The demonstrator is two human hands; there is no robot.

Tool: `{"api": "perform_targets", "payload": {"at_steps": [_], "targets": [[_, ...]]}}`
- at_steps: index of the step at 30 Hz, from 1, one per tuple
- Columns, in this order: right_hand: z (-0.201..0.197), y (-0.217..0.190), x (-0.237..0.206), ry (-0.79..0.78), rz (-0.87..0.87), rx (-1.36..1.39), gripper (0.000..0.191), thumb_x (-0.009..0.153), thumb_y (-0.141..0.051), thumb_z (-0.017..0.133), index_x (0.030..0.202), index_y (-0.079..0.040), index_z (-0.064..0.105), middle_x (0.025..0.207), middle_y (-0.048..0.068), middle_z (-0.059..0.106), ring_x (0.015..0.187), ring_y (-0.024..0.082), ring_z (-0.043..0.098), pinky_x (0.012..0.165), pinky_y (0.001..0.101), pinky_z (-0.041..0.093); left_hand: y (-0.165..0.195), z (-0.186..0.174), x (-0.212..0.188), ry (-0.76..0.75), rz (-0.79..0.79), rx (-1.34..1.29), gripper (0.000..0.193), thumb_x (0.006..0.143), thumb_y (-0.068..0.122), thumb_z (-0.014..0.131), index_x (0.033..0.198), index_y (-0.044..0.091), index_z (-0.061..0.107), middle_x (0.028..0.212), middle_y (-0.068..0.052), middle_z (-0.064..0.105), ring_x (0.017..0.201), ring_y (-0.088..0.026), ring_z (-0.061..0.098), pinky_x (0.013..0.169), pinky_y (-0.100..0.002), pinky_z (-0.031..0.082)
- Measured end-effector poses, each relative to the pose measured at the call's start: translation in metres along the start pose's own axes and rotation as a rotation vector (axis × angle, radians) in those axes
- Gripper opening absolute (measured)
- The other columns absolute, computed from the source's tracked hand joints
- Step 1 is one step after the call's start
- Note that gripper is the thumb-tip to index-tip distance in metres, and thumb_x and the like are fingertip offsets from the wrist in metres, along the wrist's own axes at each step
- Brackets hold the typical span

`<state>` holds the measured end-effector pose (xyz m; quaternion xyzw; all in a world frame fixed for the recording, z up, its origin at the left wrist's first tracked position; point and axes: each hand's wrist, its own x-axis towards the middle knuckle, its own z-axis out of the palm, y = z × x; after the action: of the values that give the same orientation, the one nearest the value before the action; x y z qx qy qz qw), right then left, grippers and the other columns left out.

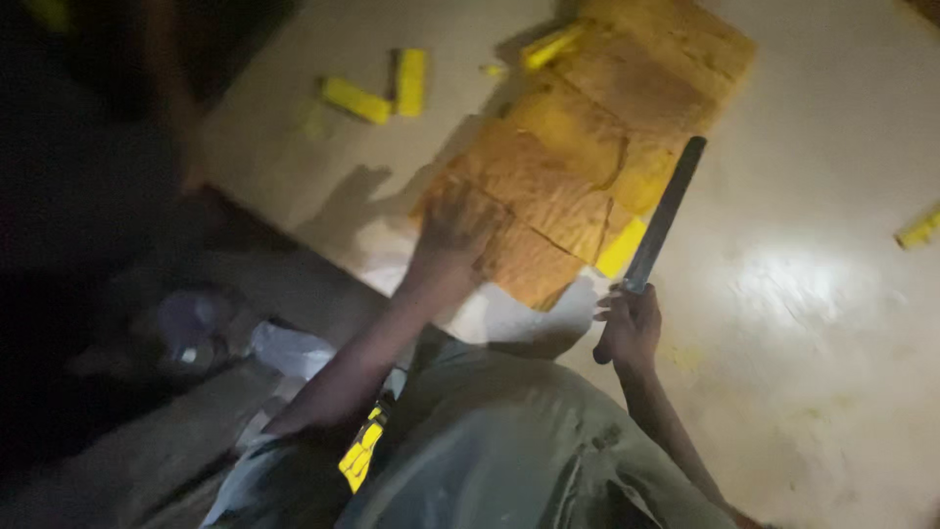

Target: The person uses a long knife to slice rectangular blocks of yellow bee wax into thin strips on a white table. After cutting several blocks, they place the strips into a metal tray and then stack the tray with others.

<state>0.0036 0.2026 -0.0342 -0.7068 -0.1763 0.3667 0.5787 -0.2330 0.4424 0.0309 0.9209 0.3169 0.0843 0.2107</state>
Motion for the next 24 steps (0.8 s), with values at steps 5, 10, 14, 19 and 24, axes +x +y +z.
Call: {"api": "perform_targets", "payload": {"at_steps": [5,10,14,19,24], "targets": [[-0.048,-0.018,0.036,0.271,-0.157,-0.856,0.023,0.099,-0.016,0.07,0.114,0.0,0.066,0.103,0.017,0.072,0.094,0.03,0.071,0.08,0.0404,0.057,0.104,0.033,0.027,-0.553,0.398,-0.535,0.047,0.097,0.033,0.062,0.138,0.009,0.059,0.148,-0.018,0.057,0.139,-0.038,0.053,0.116,-0.059,0.04],[-0.072,-0.051,0.093,0.227,-0.033,-0.874,0.027,0.096,-0.023,0.073,0.115,-0.003,0.067,0.101,0.014,0.074,0.092,0.028,0.073,0.08,0.0394,0.056,0.157,0.062,0.073,-0.739,0.848,0.212,0.05,0.105,0.041,0.05,0.142,0.009,0.059,0.145,-0.015,0.057,0.142,-0.037,0.046,0.128,-0.071,0.009],[-0.067,-0.069,0.129,0.15,0.043,-0.861,0.03,0.091,-0.017,0.073,0.117,-0.003,0.067,0.101,0.013,0.074,0.091,0.025,0.072,0.08,0.0378,0.056,0.145,0.073,0.113,-0.821,0.841,0.325,0.04,0.107,0.035,0.042,0.126,0.011,0.069,0.155,-0.018,0.044,0.151,-0.047,0.025,0.117,-0.078,0.004],[-0.029,-0.086,0.163,0.031,0.01,-0.685,0.028,0.092,-0.013,0.068,0.117,-0.003,0.063,0.102,0.009,0.073,0.092,0.019,0.071,0.08,0.034,0.055,0.109,0.083,0.091,-0.508,0.763,0.257,0.052,0.098,0.034,0.049,0.138,0.005,0.062,0.162,-0.016,0.04,0.152,-0.044,0.025,0.115,-0.076,0.008],[0.006,-0.089,0.182,-0.047,0.023,-0.662,0.015,0.087,-0.004,0.06,0.102,-0.004,0.061,0.089,0.007,0.071,0.085,0.017,0.072,0.076,0.0317,0.056,0.081,0.099,0.072,-0.353,0.5,0.002,0.057,0.094,0.031,0.053,0.146,0.009,0.055,0.165,-0.016,0.038,0.156,-0.038,0.022,0.117,-0.078,0.013]]}}
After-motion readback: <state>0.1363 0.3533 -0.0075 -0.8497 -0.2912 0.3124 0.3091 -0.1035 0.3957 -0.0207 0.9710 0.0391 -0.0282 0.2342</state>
